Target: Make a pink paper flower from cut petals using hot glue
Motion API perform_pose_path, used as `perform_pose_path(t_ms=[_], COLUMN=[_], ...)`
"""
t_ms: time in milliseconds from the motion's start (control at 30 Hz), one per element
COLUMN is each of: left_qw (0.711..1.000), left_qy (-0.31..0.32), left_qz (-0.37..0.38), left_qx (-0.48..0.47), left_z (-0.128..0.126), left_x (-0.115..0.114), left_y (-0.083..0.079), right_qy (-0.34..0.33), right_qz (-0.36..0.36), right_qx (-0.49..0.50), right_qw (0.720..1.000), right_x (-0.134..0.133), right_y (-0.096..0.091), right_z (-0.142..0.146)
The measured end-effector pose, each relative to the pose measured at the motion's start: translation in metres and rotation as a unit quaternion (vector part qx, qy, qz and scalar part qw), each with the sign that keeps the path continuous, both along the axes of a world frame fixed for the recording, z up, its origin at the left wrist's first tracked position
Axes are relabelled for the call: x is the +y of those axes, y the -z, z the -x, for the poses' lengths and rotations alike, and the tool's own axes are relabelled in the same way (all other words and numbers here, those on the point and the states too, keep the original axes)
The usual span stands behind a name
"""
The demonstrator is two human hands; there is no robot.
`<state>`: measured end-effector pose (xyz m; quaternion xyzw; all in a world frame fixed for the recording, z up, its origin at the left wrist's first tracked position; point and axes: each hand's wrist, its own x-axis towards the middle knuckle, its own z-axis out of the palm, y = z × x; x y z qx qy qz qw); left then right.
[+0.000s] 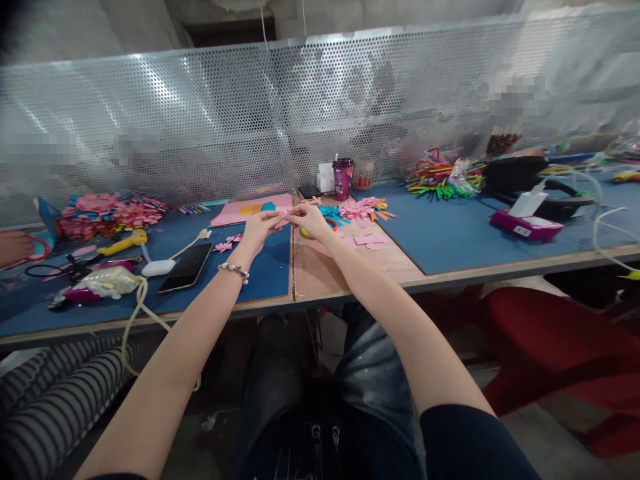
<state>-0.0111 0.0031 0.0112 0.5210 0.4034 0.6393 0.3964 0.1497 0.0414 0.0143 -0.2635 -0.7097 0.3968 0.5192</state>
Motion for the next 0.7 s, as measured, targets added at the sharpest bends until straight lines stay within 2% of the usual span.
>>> perform_pose_path(t_ms=[200, 500, 700], left_qw=[1.000, 0.999, 0.999], left_qy=[-0.014, -0.041, -0.049], left_qz=[-0.005, -0.025, -0.022], left_qx=[0.008, -0.002, -0.003], left_z=[0.001, 0.004, 0.003], left_x=[0.002, 0.005, 0.004], left_y=[0.000, -0.001, -0.001], right_qy=[-0.008, -0.057, -0.042], right_qz=[0.019, 0.090, 0.100], right_qx=[0.015, 0.027, 0.037], right_qw=[1.000, 0.994, 0.993], right_x=[0.001, -0.002, -0.002], right_y=[0.001, 0.012, 0.013], right_z=[0.002, 0.012, 0.011])
